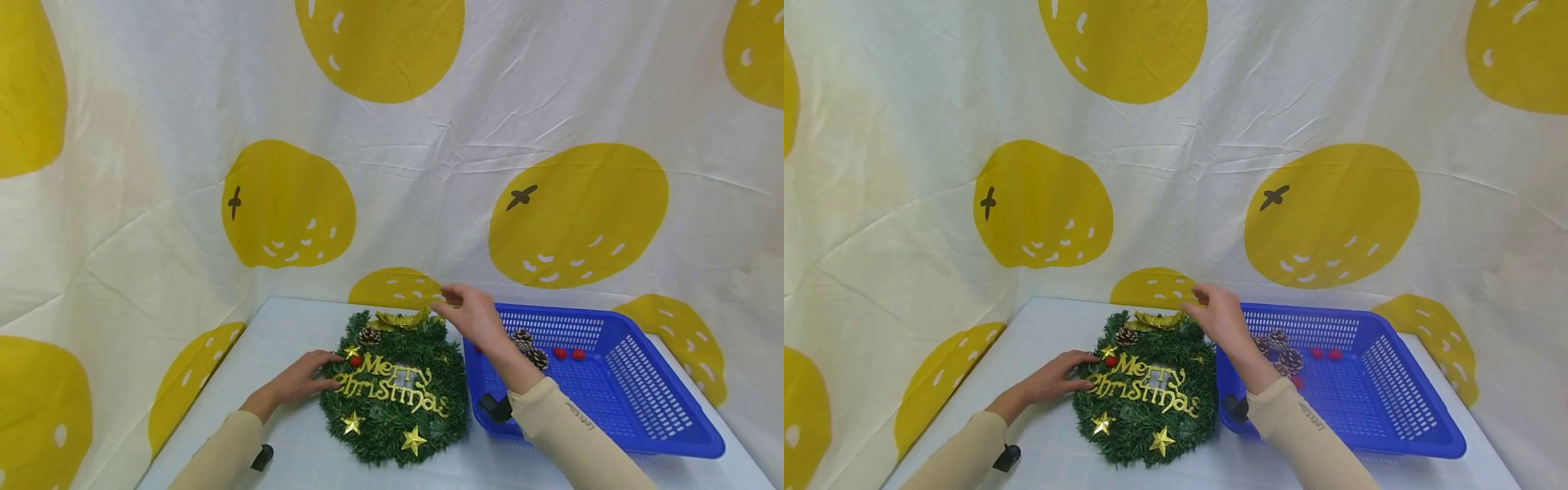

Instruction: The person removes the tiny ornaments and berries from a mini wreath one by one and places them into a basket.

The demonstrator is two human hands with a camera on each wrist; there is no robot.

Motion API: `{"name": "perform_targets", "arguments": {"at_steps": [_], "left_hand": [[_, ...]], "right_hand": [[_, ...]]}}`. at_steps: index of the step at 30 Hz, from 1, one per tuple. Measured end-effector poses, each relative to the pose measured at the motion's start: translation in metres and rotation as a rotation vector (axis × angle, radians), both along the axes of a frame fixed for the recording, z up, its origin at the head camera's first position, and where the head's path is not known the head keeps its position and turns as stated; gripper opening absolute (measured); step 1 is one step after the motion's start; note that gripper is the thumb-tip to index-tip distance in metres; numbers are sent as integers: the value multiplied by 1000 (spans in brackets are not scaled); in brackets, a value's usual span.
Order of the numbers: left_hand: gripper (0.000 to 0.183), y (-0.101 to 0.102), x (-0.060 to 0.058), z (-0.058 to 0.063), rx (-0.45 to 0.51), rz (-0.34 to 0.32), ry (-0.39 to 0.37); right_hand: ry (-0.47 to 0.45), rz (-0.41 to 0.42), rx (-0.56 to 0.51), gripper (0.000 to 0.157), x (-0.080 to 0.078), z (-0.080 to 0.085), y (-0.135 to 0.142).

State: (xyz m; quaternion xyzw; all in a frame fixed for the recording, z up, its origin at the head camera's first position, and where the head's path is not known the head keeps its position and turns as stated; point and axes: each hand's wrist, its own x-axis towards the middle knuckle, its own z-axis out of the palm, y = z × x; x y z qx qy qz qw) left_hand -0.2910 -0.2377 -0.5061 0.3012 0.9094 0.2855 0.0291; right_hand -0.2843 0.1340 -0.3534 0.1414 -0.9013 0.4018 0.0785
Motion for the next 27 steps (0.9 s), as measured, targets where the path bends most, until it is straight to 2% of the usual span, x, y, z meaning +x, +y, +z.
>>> {"name": "perform_targets", "arguments": {"at_steps": [6,13,20,27], "left_hand": [[51,0,2,2,2,-4,9],[55,-1,-1,-3,-8,11,-9],[55,-1,-2,-3,-9,14,-15],[54,-1,-2,-2,-7,8,-12]], "right_hand": [[-11,40,-17,49,4,-8,-36],[-39,95,-46,45,8,-25,-67],[-91,165,-97,46,12,-51,-97],[-126,168,-92,44,12,-77,-121]]}}
